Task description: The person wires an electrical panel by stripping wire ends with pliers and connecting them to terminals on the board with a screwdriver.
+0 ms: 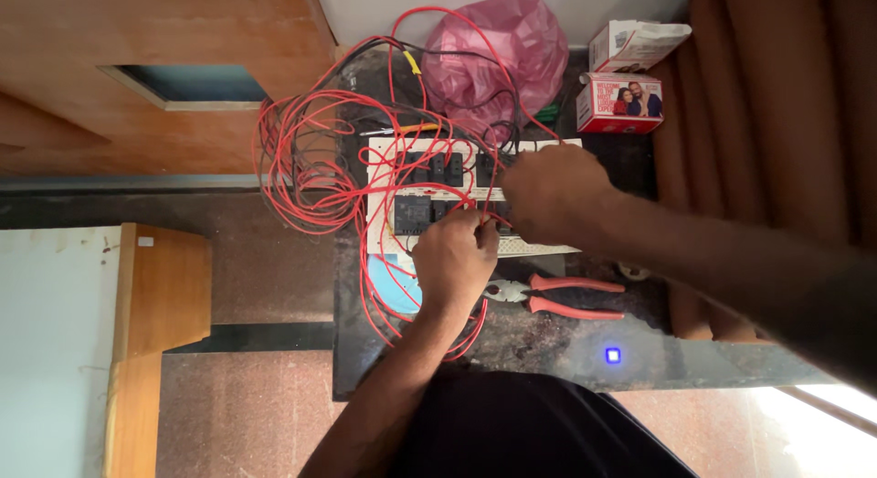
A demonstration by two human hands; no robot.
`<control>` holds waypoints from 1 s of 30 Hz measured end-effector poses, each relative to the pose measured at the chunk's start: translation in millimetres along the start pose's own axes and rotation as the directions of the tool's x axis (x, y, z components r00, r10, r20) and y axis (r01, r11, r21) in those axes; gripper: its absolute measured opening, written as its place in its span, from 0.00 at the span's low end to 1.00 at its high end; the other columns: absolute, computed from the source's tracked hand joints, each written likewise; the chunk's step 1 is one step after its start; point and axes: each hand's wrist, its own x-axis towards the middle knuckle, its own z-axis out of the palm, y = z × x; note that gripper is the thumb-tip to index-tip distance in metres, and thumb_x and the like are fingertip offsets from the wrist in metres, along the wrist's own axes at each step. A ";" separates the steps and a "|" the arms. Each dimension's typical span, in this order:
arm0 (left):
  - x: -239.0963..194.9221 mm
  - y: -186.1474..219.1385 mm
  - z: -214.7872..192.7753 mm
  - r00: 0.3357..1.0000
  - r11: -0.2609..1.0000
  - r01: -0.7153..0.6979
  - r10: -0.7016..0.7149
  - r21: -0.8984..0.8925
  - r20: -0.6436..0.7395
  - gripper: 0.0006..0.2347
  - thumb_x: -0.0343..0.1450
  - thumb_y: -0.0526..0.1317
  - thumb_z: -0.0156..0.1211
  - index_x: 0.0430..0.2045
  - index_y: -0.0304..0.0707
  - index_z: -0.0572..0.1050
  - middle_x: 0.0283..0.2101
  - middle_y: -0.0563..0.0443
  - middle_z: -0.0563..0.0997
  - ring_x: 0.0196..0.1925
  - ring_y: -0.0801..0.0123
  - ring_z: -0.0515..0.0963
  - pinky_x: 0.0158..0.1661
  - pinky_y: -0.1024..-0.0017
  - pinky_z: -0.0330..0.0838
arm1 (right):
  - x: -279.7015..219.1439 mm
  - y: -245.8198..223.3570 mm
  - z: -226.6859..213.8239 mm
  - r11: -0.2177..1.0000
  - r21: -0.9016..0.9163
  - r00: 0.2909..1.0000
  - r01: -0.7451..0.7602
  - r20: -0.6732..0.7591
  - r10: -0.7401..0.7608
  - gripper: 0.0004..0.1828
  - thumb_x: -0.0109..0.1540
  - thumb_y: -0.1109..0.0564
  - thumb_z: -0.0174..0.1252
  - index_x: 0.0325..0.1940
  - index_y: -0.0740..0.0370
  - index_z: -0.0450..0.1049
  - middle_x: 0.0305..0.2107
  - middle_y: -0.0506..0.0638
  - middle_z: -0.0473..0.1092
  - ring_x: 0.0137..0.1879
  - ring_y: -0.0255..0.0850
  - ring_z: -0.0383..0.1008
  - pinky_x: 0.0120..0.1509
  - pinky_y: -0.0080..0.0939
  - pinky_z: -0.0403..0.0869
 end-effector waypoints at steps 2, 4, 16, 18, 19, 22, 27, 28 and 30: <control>-0.4 0.7 0.3 1.000 1.000 -0.003 0.003 -0.003 -0.012 0.06 0.66 0.39 0.64 0.19 0.39 0.78 0.25 0.43 0.81 0.28 0.45 0.81 0.29 0.51 0.73 | 0.5 1.2 4.5 0.992 0.093 0.994 -0.087 -0.059 0.092 0.13 0.55 0.49 0.63 0.36 0.60 0.80 0.36 0.59 0.76 0.45 0.56 0.80 0.45 0.55 0.78; -0.7 1.1 -2.4 1.000 1.000 0.001 0.000 0.007 -0.009 0.06 0.66 0.39 0.64 0.19 0.39 0.78 0.25 0.43 0.81 0.28 0.45 0.81 0.29 0.51 0.72 | 1.3 4.0 11.6 0.997 0.079 0.990 -0.011 -0.138 0.022 0.15 0.54 0.47 0.64 0.36 0.61 0.79 0.36 0.59 0.76 0.43 0.55 0.80 0.44 0.55 0.78; 0.7 -1.5 5.7 0.999 0.999 -0.039 0.039 0.011 -0.016 0.07 0.67 0.40 0.63 0.19 0.39 0.77 0.26 0.43 0.81 0.28 0.45 0.81 0.28 0.51 0.72 | -2.3 8.9 20.0 0.999 0.030 0.997 0.013 -0.074 -0.011 0.07 0.55 0.54 0.61 0.30 0.58 0.82 0.31 0.59 0.77 0.41 0.56 0.81 0.44 0.56 0.79; 0.2 0.4 4.1 0.998 0.998 -0.053 0.054 0.020 -0.040 0.08 0.67 0.40 0.64 0.18 0.39 0.77 0.25 0.44 0.80 0.27 0.45 0.80 0.28 0.52 0.72 | -5.8 17.5 15.4 0.981 0.169 0.993 -0.091 -0.054 0.101 0.13 0.58 0.49 0.62 0.31 0.61 0.82 0.31 0.61 0.77 0.42 0.57 0.81 0.46 0.57 0.78; -0.5 1.8 2.9 0.999 0.999 -0.042 0.043 0.025 -0.033 0.08 0.67 0.40 0.64 0.18 0.39 0.77 0.25 0.44 0.81 0.27 0.46 0.80 0.28 0.52 0.72 | -7.4 19.6 14.2 0.962 0.238 0.988 -0.137 -0.038 0.150 0.16 0.59 0.46 0.63 0.32 0.62 0.82 0.31 0.62 0.76 0.42 0.58 0.80 0.46 0.57 0.78; 3.7 6.0 0.1 1.000 1.000 0.007 -0.007 0.004 -0.004 0.07 0.67 0.41 0.65 0.19 0.40 0.79 0.23 0.47 0.82 0.26 0.50 0.82 0.27 0.56 0.72 | -21.8 11.6 19.8 0.977 0.186 0.995 -0.101 -0.002 0.103 0.20 0.62 0.40 0.60 0.32 0.60 0.81 0.31 0.58 0.77 0.42 0.57 0.80 0.43 0.58 0.78; 2.5 2.6 -14.4 0.960 0.968 0.208 -0.173 -0.143 0.221 0.06 0.67 0.42 0.65 0.28 0.42 0.85 0.20 0.50 0.84 0.19 0.65 0.83 0.26 0.67 0.74 | -65.1 -33.6 42.8 0.946 0.231 0.938 -0.228 -0.210 0.277 0.14 0.61 0.45 0.58 0.30 0.56 0.79 0.29 0.53 0.77 0.36 0.51 0.82 0.36 0.55 0.78; 1.0 1.8 -16.7 0.971 0.962 0.185 -0.147 -0.201 0.188 0.06 0.67 0.42 0.66 0.29 0.41 0.84 0.20 0.50 0.84 0.18 0.67 0.83 0.25 0.69 0.73 | -71.9 -38.5 46.6 0.917 0.278 0.928 -0.286 -0.156 0.337 0.17 0.63 0.42 0.57 0.31 0.56 0.78 0.28 0.53 0.78 0.37 0.51 0.81 0.37 0.54 0.78; -0.7 2.8 -19.7 0.988 0.941 0.126 -0.091 -0.315 0.123 0.07 0.68 0.41 0.67 0.31 0.37 0.84 0.21 0.50 0.84 0.18 0.72 0.82 0.23 0.72 0.73 | -75.1 -39.8 55.2 0.850 0.388 0.913 -0.357 -0.045 0.405 0.18 0.65 0.41 0.56 0.34 0.55 0.77 0.28 0.53 0.78 0.37 0.51 0.81 0.40 0.54 0.78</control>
